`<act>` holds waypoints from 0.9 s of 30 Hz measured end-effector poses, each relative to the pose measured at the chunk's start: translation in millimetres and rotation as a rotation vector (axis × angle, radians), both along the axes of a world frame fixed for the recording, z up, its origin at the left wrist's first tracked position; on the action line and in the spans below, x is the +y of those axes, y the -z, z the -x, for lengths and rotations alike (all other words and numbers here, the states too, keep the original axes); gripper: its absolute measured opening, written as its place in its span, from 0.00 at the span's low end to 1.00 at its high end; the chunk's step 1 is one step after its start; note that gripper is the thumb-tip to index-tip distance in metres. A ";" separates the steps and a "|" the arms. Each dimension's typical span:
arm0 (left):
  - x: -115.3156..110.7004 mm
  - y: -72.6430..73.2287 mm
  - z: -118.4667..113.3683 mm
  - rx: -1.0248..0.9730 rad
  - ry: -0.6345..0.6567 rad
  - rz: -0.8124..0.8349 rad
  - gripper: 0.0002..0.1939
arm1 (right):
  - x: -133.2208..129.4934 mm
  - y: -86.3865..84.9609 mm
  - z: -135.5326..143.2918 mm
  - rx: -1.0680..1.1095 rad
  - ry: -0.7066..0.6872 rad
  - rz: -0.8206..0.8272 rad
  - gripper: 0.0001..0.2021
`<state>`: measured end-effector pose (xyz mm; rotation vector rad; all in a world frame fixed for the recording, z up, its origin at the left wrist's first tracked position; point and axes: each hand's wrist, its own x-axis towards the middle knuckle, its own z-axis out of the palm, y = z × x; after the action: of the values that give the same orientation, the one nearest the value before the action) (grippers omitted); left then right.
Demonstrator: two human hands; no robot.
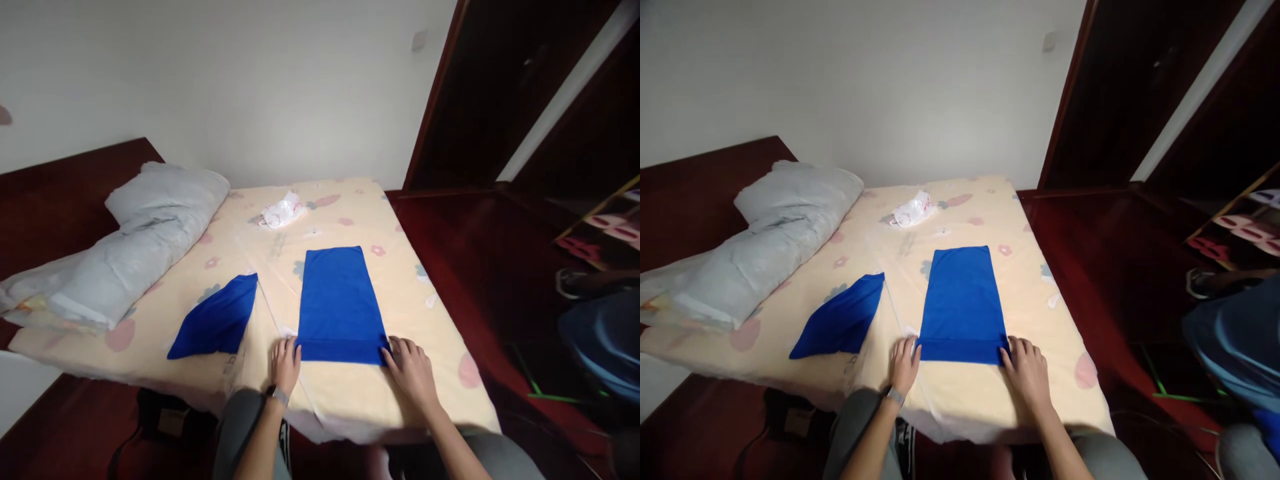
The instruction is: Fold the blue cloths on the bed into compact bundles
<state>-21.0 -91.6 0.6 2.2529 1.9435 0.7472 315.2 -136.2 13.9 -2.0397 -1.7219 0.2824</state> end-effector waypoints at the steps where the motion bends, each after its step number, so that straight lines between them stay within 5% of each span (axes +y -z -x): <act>1: -1.8 -1.7 0.8 0.008 0.051 -0.018 0.15 | 0.2 0.6 -0.8 -0.007 -0.048 -0.052 0.20; 5: -4.3 -9.8 -4.2 0.040 0.312 0.045 0.18 | 4.5 12.8 -4.5 -0.005 -0.374 -0.099 0.21; 9: 10.3 -13.0 -5.7 0.048 0.405 0.177 0.29 | 12.0 28.9 -9.5 -0.024 -0.444 -0.045 0.27; 13: 31.2 -11.9 7.8 -0.100 0.408 0.245 0.32 | 18.4 34.0 -19.8 0.078 -0.396 -0.052 0.25; 19: 47.7 -8.1 21.0 -0.463 0.230 0.379 0.12 | 29.1 27.1 -27.5 0.408 -0.131 0.134 0.19; 27: 58.8 17.6 2.3 -0.579 0.052 0.268 0.24 | 58.9 27.0 -25.0 0.493 0.092 0.218 0.24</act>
<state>-23.3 -32.8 -17.0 1.6806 1.5878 0.9351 340.2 -77.3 -13.1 -1.9697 -1.3348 0.8932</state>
